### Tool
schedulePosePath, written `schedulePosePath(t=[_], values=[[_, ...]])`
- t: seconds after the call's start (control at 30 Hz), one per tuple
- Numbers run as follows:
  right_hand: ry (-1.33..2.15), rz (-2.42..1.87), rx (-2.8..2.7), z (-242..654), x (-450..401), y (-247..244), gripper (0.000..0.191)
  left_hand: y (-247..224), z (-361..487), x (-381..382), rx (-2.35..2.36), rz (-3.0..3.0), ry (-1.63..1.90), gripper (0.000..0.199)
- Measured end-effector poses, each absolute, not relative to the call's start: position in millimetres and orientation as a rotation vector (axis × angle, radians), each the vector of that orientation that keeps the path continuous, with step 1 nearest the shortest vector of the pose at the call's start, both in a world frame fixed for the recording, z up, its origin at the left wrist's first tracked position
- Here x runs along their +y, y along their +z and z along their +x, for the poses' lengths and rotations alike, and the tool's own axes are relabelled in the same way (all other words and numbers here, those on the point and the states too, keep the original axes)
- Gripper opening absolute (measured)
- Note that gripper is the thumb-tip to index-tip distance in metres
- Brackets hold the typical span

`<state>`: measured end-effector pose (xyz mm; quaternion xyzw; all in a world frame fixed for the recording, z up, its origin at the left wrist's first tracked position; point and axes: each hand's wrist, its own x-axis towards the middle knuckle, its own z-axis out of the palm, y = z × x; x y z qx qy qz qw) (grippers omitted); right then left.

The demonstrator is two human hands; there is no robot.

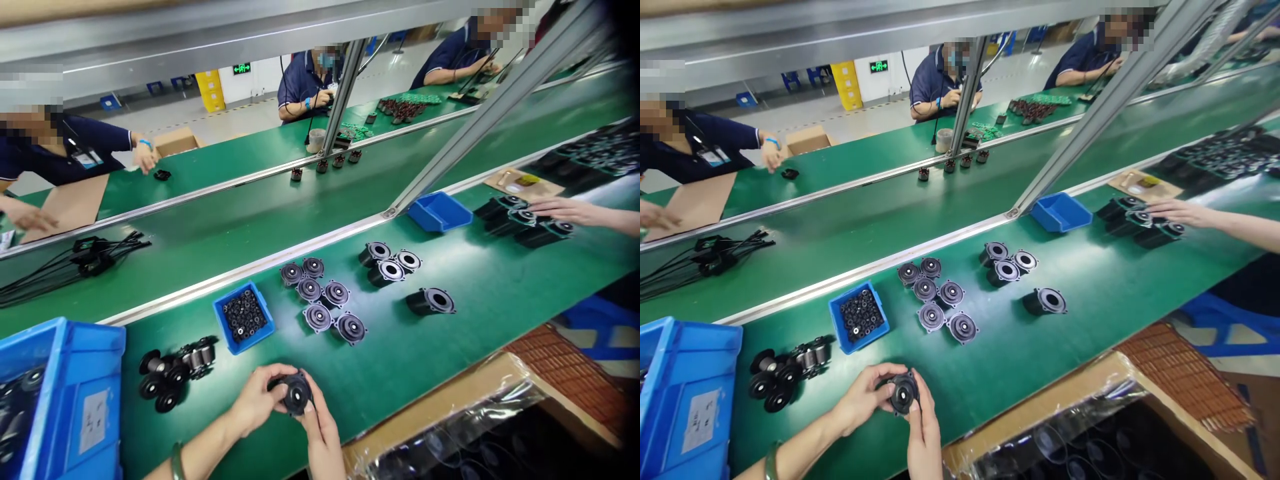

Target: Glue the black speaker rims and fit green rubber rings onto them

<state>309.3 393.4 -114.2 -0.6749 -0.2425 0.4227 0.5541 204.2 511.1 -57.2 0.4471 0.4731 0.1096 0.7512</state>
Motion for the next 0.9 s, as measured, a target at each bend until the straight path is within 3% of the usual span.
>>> schedulePosePath(t=[0.3, 0.53, 0.73, 0.9], values=[[1.043, -1.581, -0.56, 315, 401, -121, 0.057, -62, 201, 514, 1.015, 0.977, 0.29, 0.075], [0.819, -1.718, -0.849, 322, 398, -123, 0.045, -84, 187, 499, 0.895, 1.43, 0.433, 0.049], [0.441, -1.765, -1.24, 329, 402, -119, 0.045, -110, 185, 494, 0.76, 1.823, 0.554, 0.074], [0.375, -1.743, -1.228, 329, 409, -124, 0.049, -120, 191, 504, 0.647, 1.914, 0.574, 0.085]])
